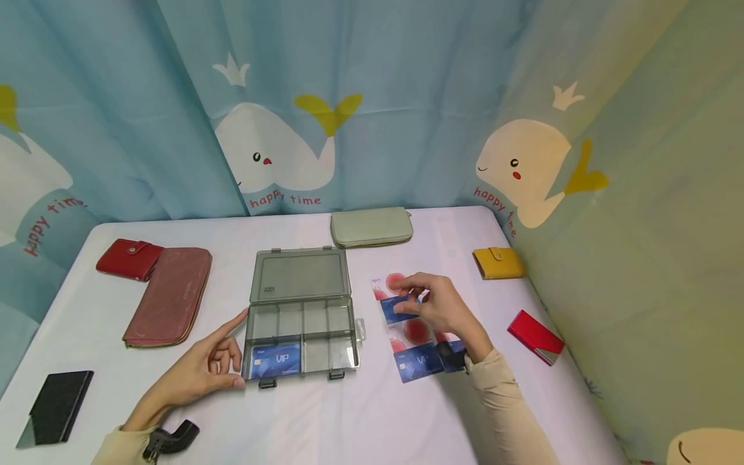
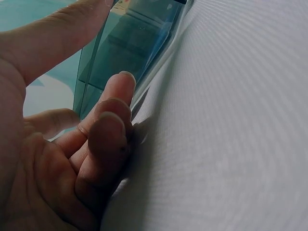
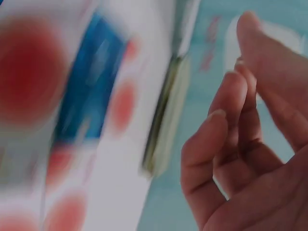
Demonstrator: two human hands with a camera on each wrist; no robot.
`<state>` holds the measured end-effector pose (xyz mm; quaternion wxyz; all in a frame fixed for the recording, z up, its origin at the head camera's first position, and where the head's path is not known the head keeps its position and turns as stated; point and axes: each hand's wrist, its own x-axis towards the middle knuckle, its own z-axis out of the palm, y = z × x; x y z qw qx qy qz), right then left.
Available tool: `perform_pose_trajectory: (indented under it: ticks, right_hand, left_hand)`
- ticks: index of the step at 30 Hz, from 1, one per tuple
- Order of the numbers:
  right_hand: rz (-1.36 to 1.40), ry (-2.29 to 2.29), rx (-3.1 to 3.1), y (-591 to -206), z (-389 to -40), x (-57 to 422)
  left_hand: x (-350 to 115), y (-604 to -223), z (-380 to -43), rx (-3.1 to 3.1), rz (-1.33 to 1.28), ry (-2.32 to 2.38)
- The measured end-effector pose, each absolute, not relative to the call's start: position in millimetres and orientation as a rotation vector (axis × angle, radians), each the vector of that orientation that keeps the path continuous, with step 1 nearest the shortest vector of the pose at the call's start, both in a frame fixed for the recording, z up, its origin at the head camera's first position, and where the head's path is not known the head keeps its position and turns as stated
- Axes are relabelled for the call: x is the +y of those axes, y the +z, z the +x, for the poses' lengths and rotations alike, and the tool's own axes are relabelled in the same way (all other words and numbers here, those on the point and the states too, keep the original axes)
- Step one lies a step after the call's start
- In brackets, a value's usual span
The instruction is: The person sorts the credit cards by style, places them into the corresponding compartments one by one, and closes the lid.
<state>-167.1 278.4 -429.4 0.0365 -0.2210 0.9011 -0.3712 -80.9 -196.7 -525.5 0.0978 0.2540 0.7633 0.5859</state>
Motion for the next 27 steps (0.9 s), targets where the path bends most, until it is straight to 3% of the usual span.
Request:
perform_pose_trajectory:
  ticks: [10,27]
  right_hand:
    - [-0.498,-0.978,2.768,-456,-186,331]
    - [-0.437,-0.908,2.720,-467,-201,331]
  left_hand:
    - [-199,-527,-80,2.269,0.758,1.735]
    - [-196,-522,-81,2.259,0.774,1.738]
